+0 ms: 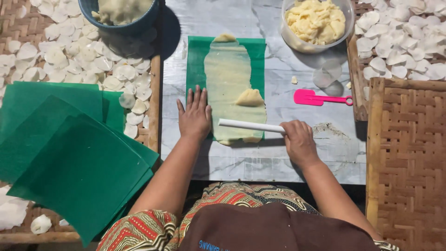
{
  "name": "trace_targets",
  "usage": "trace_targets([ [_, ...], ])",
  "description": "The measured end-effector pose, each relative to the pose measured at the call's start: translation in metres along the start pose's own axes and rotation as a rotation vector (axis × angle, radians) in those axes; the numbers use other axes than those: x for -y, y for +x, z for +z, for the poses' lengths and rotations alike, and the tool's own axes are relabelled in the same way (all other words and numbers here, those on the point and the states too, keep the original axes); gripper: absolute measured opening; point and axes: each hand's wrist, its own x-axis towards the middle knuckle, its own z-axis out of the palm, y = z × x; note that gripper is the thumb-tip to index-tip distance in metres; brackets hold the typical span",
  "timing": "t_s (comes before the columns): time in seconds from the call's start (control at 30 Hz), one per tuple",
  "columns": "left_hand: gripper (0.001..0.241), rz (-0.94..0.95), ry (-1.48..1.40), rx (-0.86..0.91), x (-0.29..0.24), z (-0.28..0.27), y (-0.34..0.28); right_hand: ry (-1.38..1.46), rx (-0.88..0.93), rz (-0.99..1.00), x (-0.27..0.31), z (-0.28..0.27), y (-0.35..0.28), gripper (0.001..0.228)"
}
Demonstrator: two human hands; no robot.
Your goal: Rolling out small portions of dough into very thin sheets using a rolling pin and a smoothing rod on a mat.
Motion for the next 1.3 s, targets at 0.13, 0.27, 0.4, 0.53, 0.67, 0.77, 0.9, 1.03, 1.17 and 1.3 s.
trace_targets([
  [0.13, 0.063, -0.023, -0.033, -0.019, 0.003, 0.008, -0.007, -0.021, -0.024, 0.031, 0.012, -0.034, 0.027, 0.048],
  [0.27, 0.057, 0.005, -0.379, -0.350, 0.005, -0.003, 0.013, -0.118, -0.089, -0.018, 0.020, -0.036, 0.073, 0.046],
  [0.4, 0.056, 0.237, -0.168, -0.583, -0.033, -0.021, 0.045, -0.062, -0.051, -0.039, 0.027, -0.032, 0.105, 0.052],
  [0.53, 0.061, 0.281, -0.054, -0.269, -0.047, 0.005, 0.059, -0.049, -0.007, -0.018, 0.028, -0.019, 0.108, 0.060],
  [0.67, 0.063, 0.191, 0.006, -0.077, -0.052, -0.005, 0.068, -0.029, 0.076, 0.013, 0.045, -0.032, 0.125, 0.058],
  [0.77, 0.066, 0.139, 0.023, -0.011, -0.058, -0.012, 0.083, -0.039, 0.205, 0.102, 0.046, -0.030, 0.138, 0.059],
  [0.9, 0.068, 0.059, 0.049, 0.089, -0.066, -0.032, 0.109, -0.125, 0.413, 0.248, 0.039, -0.017, 0.170, 0.063],
  [1.03, 0.069, 0.029, 0.041, 0.138, -0.062, -0.035, 0.139, -0.119, 0.415, 0.273, 0.039, -0.020, 0.201, 0.063],
  [1.17, 0.069, 0.026, 0.018, 0.130, -0.061, -0.038, 0.161, -0.099, 0.390, 0.270, 0.036, -0.022, 0.226, 0.063],
  [1.3, 0.069, 0.043, 0.001, 0.014, -0.064, -0.048, 0.153, -0.093, 0.118, 0.171, 0.029, -0.004, 0.222, 0.063],
])
